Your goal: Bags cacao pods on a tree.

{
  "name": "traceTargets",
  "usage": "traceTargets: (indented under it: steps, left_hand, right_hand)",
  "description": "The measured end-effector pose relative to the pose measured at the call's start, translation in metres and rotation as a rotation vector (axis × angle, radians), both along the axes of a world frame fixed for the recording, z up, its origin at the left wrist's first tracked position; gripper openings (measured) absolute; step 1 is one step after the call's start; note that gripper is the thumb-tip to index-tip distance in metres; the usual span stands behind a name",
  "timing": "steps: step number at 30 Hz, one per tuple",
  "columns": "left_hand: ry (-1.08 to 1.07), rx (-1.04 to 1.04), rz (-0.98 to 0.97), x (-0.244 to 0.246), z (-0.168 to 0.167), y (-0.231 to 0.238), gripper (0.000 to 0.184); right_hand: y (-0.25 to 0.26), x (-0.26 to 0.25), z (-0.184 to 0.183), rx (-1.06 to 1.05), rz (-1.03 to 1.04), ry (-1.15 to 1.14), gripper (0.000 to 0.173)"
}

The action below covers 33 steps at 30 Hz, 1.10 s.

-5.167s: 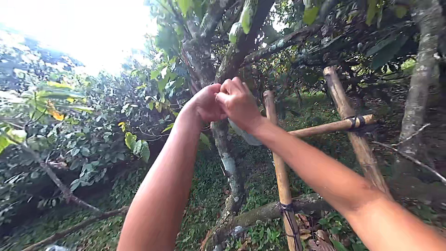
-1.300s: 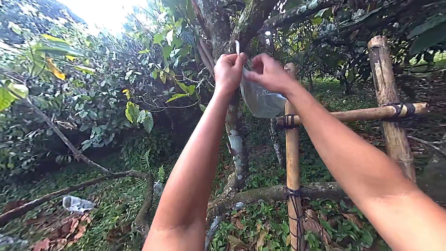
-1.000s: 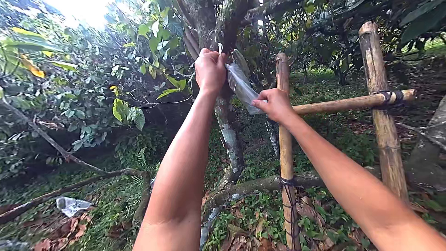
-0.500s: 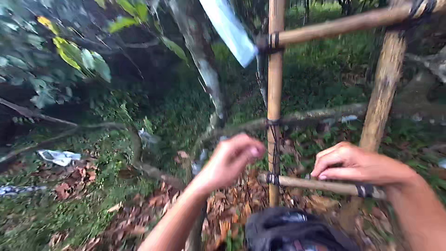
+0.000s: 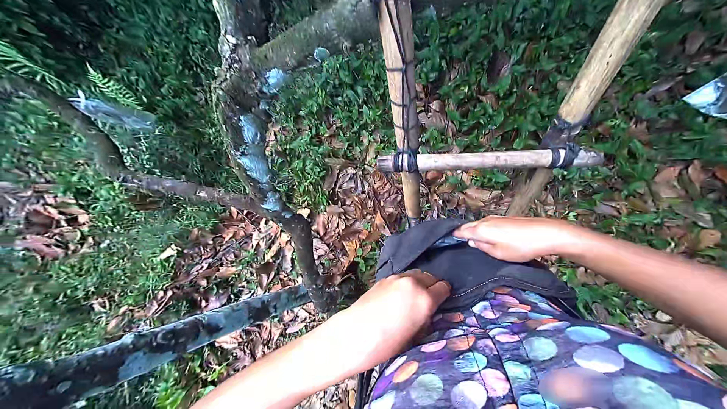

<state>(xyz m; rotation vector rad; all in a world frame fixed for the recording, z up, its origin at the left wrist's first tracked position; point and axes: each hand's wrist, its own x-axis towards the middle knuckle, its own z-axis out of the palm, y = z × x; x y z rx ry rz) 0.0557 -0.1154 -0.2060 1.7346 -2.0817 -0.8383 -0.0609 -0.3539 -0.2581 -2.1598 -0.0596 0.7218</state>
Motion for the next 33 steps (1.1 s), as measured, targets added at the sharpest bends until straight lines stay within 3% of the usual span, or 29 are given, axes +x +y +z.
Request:
traceTargets:
  steps: [4, 7, 10, 12, 18, 24, 29, 33]
  left_hand:
    - [0.032, -0.104, -0.038, 0.006, 0.023, 0.015, 0.021]
    - [0.038, -0.161, -0.049, 0.01, 0.048, 0.024, 0.025]
    - [0.031, -0.177, -0.057, 0.008, 0.055, 0.026, 0.025]
    - [0.018, -0.181, -0.061, 0.007, 0.054, 0.028, 0.025]
    - [-0.001, -0.175, -0.01, 0.009, 0.049, 0.043, 0.026]
    - [0.019, -0.189, 0.022, 0.013, 0.045, 0.047, 0.027]
    - [0.058, -0.16, 0.016, 0.019, 0.038, 0.042, 0.027]
    - [0.159, -0.065, -0.02, 0.029, 0.025, 0.032, 0.028]
  right_hand:
    - [0.004, 0.006, 0.026, -0.154, -0.136, -0.163, 0.036]
    - [0.019, 0.007, 0.044, -0.204, -0.114, -0.275, 0.034]
    - [0.033, 0.02, 0.025, -0.111, 0.02, -0.403, 0.017]
    - [0.041, 0.032, 0.0, 0.003, 0.085, -0.445, 0.018]
    - [0.056, 0.044, -0.034, -0.024, 0.231, -0.524, 0.017]
    - [0.06, 0.043, -0.037, 0.012, 0.045, -0.579, 0.019]
    - [0.054, 0.037, -0.034, 0.095, -0.082, -0.599, 0.035]
    - [0.04, 0.025, -0.033, 0.228, -0.137, -0.548, 0.029]
